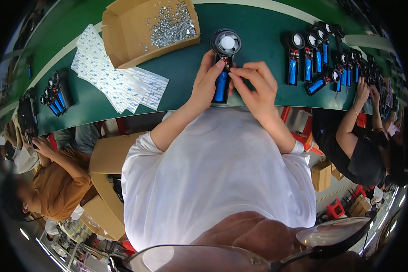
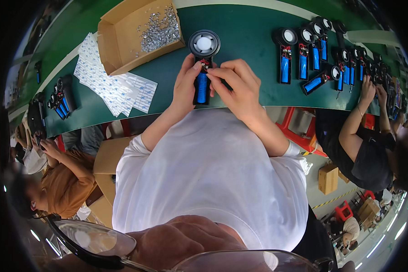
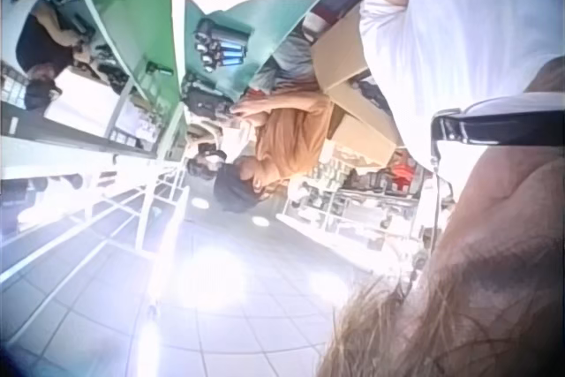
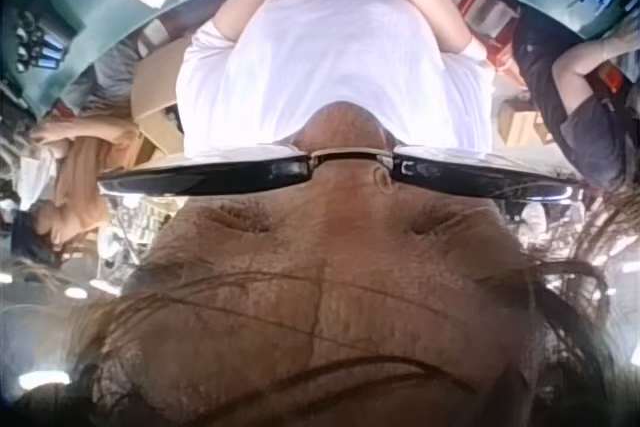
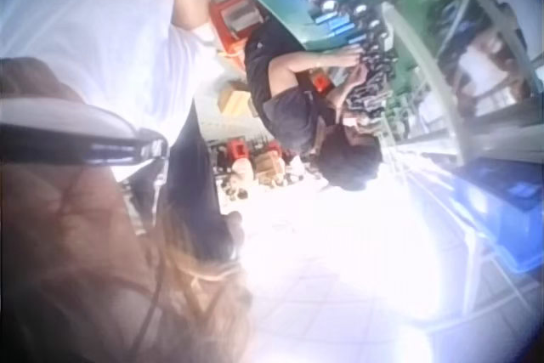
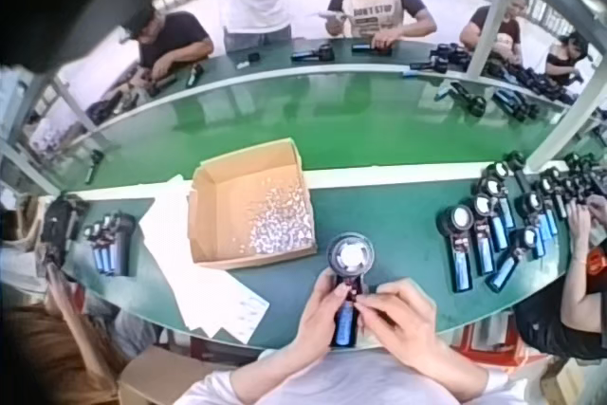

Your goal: Assembling small components into handheld electronic devices on a production line.

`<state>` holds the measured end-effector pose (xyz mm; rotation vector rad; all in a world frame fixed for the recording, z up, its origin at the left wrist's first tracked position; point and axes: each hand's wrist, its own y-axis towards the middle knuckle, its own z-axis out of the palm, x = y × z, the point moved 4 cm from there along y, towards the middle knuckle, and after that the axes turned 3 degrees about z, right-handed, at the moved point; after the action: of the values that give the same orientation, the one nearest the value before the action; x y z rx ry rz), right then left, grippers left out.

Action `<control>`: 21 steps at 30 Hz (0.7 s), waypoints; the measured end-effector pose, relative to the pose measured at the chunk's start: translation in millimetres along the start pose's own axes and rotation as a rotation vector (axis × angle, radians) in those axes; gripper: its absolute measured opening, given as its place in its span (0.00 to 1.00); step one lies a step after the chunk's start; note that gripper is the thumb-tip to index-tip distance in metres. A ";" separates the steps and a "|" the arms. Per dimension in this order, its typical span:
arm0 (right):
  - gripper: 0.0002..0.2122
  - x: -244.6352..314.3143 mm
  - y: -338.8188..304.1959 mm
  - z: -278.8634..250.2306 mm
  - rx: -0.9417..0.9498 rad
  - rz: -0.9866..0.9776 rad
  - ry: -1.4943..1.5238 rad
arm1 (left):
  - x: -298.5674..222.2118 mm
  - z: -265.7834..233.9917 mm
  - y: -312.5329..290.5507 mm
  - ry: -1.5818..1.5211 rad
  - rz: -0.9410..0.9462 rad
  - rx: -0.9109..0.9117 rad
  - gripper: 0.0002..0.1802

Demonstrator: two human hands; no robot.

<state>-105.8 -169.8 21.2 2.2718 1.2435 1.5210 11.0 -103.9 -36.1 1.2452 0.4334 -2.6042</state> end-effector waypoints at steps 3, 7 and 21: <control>0.10 0.2 3.3 1.1 0.058 -0.059 -0.085 | 6.4 -2.7 0.0 0.008 -0.011 -0.019 0.24; 0.08 7.4 10.5 -2.2 0.151 -0.115 -0.200 | 9.7 -6.3 -2.4 -0.043 -0.029 0.060 0.28; 0.09 -0.9 -1.2 7.1 0.099 -0.128 -0.201 | 15.1 -7.6 1.6 0.071 0.000 -0.015 0.27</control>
<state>-100.8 -167.4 16.5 2.2879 1.4021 1.1809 7.7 -103.7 -52.8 1.3359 0.4650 -2.5581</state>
